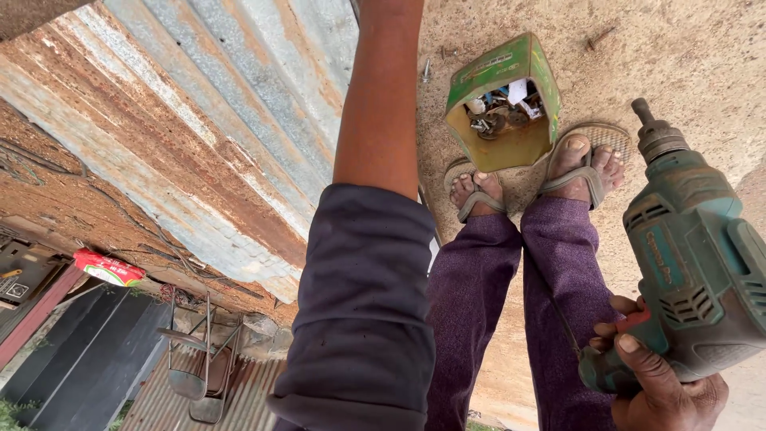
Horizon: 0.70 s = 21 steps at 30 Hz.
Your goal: Drilling holes into a corrugated metal sheet using a power drill and checking screws.
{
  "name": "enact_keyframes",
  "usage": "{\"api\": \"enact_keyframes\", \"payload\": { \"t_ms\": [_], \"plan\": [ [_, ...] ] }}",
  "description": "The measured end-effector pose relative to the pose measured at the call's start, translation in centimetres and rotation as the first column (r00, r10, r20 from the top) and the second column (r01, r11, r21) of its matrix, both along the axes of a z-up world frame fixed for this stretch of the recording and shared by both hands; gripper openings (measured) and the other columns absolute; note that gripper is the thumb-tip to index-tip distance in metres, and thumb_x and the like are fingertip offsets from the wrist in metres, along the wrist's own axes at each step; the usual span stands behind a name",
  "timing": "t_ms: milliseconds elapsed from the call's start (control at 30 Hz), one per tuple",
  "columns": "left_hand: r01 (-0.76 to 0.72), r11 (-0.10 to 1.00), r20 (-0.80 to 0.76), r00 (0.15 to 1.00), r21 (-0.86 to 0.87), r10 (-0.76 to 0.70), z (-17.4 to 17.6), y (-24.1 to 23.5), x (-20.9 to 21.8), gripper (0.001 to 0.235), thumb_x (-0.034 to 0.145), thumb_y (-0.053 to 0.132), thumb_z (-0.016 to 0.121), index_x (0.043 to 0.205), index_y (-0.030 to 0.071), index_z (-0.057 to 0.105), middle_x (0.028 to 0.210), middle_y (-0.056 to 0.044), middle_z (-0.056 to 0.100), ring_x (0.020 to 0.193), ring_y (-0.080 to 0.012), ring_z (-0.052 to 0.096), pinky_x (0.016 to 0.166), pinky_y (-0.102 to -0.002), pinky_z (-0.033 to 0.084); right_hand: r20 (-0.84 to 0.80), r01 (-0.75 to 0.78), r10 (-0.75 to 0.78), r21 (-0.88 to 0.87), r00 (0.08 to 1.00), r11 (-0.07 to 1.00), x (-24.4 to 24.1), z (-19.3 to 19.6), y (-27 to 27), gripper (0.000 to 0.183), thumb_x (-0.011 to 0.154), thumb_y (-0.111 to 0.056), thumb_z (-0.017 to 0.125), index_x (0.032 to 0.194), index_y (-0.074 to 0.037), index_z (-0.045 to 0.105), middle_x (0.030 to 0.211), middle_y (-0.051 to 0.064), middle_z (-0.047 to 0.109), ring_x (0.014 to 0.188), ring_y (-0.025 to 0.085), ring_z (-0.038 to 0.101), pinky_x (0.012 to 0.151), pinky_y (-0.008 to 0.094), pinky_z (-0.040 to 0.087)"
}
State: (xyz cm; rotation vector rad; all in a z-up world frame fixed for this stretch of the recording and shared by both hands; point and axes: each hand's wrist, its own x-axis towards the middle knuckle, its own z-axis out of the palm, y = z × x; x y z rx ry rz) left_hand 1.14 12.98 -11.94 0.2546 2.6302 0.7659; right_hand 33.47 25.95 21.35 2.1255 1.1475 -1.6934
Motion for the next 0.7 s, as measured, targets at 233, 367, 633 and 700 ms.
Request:
{"api": "enact_keyframes", "payload": {
  "t_ms": [233, 367, 633, 700],
  "plan": [
    [-0.195, 0.979, 0.181, 0.967, 0.058, 0.182, 2.3, -0.2, -1.4, 0.020, 0.101, 0.019, 0.060, 0.106, 0.000, 0.064, 0.086, -0.015, 0.070, 0.067, -0.0188, 0.066, 0.054, -0.029, 0.056, -0.002, 0.048, -0.048, 0.002, 0.999, 0.999, 0.3, 0.1, 0.6, 0.063, 0.091, -0.011, 0.075, 0.145, 0.011, 0.052, 0.118, 0.027, 0.068, 0.093, 0.028, 0.073, 0.081, 0.044, 0.064],
    [-0.301, 0.949, 0.271, 0.925, 0.097, 0.265, 3.8, 0.4, -3.0, 0.021, 0.103, 0.020, 0.058, 0.106, 0.000, 0.065, 0.083, -0.014, 0.071, 0.060, -0.0144, 0.065, 0.047, -0.026, 0.055, -0.010, 0.046, -0.046, -0.012, 0.999, 0.999, 0.5, -0.2, 0.7, 0.057, 0.094, -0.008, 0.073, 0.141, 0.014, 0.052, 0.114, 0.029, 0.068, 0.095, 0.030, 0.072, 0.083, 0.046, 0.063],
    [-0.390, 0.921, 0.415, 0.838, 0.002, 0.354, 5.8, -4.0, 3.6, 0.024, 0.101, 0.020, 0.056, 0.120, 0.008, 0.066, 0.094, -0.011, 0.076, 0.063, -0.0104, 0.072, 0.044, -0.023, 0.061, 0.034, -0.011, 0.011, 0.005, 0.999, 1.000, -0.4, 0.4, 0.8, 0.060, 0.092, -0.012, 0.075, 0.145, 0.010, 0.056, 0.116, 0.027, 0.069, 0.094, 0.027, 0.073, 0.083, 0.045, 0.064],
    [-0.269, 0.956, 0.353, 0.888, -0.119, 0.294, 4.6, -5.9, 6.1, 0.024, 0.099, 0.018, 0.062, 0.121, 0.008, 0.067, 0.103, -0.013, 0.078, 0.079, -0.0152, 0.078, 0.061, -0.029, 0.065, -0.021, 0.020, -0.020, 0.006, 1.000, 1.000, 0.5, 0.1, 0.7, 0.056, 0.094, -0.009, 0.075, 0.141, 0.013, 0.054, 0.117, 0.029, 0.067, 0.098, 0.030, 0.072, 0.085, 0.049, 0.063]
  ]
}}
